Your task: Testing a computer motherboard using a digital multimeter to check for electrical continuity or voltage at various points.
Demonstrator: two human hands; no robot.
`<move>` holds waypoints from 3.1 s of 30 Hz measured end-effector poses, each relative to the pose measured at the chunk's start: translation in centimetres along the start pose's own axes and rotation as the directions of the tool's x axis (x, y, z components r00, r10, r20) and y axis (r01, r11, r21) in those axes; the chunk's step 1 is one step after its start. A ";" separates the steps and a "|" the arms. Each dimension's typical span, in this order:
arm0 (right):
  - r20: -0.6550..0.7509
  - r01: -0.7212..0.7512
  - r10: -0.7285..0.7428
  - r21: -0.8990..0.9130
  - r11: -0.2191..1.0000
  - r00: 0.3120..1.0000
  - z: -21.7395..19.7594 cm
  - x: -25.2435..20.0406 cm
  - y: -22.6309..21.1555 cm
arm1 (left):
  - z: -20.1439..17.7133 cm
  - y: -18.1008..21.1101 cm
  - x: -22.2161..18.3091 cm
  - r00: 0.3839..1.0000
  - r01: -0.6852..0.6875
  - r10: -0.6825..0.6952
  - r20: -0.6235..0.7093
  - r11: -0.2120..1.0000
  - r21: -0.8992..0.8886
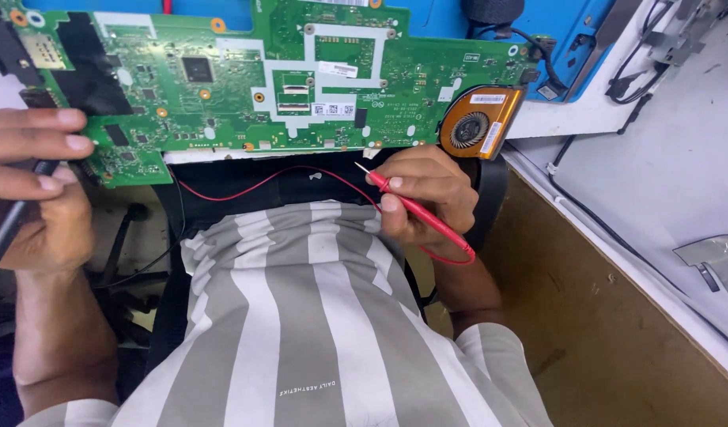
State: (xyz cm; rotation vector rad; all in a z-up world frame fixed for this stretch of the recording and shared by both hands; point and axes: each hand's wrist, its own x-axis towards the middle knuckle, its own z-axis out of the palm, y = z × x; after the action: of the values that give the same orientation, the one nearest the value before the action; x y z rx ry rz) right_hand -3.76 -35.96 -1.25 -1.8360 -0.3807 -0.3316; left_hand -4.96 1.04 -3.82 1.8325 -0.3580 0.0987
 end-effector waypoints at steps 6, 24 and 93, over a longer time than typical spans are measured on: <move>0.006 0.057 -0.057 -0.041 0.998 0.998 -2.1 1.7 -0.1 | -2.8 -2.5 -3.3 0.990 0.061 -0.066 0.122 0.997 0.042; -0.042 -0.160 0.155 -0.271 0.949 0.987 -3.3 6.4 0.6 | -0.9 -0.4 0.0 0.995 -0.040 0.033 0.095 0.997 0.070; 0.016 -0.190 0.201 -0.258 0.947 0.979 -3.6 6.6 0.7 | 1.1 3.6 6.3 0.985 -0.156 0.165 -0.043 0.973 0.172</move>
State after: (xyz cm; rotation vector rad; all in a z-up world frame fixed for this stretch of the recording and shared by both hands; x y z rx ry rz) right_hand 2.35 -38.95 1.91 -2.1180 -0.1873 -0.2114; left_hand -0.17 -2.06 0.74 1.9604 -0.4695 0.3007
